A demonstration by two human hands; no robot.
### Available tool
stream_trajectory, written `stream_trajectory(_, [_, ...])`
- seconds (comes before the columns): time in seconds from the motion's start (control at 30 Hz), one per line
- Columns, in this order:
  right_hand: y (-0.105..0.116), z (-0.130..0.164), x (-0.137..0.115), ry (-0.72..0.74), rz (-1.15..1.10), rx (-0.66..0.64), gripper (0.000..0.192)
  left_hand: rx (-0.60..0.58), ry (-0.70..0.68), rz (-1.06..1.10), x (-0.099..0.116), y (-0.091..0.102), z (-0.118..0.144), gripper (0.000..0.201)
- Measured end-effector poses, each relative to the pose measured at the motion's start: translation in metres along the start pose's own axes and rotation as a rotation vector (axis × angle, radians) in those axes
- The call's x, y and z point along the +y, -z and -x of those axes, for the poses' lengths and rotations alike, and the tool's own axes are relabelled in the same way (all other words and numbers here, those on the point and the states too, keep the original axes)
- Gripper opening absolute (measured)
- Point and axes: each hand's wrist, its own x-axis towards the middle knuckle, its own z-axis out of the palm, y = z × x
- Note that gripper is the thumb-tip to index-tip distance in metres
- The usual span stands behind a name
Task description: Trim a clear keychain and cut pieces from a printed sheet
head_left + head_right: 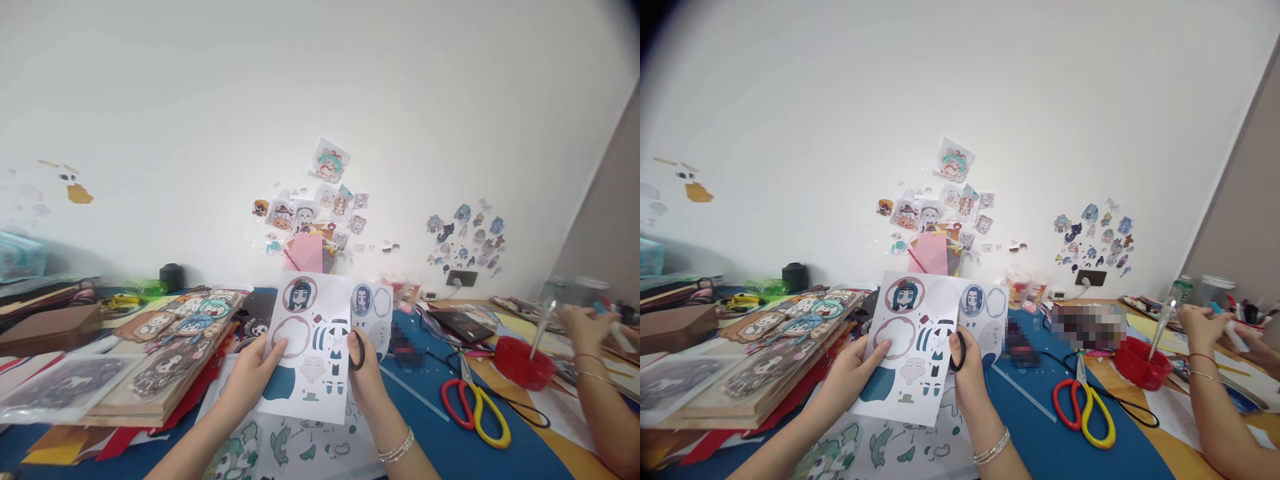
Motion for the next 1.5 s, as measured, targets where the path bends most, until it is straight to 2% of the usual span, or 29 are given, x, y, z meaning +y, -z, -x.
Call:
stream_trajectory(0.63, [-0.001,0.002,-0.010,-0.008,0.019,0.002,0.037,-0.005,-0.005,0.021,0.001,0.001,0.000,0.031])
stream_trajectory(1.33, [0.003,-0.002,-0.011,0.015,0.130,0.113,0.039,0.047,-0.049,-0.005,0.005,-0.001,0.001,0.030])
stream_trajectory(1.5, [0.005,-0.003,-0.010,0.025,0.130,0.131,0.038,0.015,-0.056,-0.018,0.005,0.000,0.000,0.032])
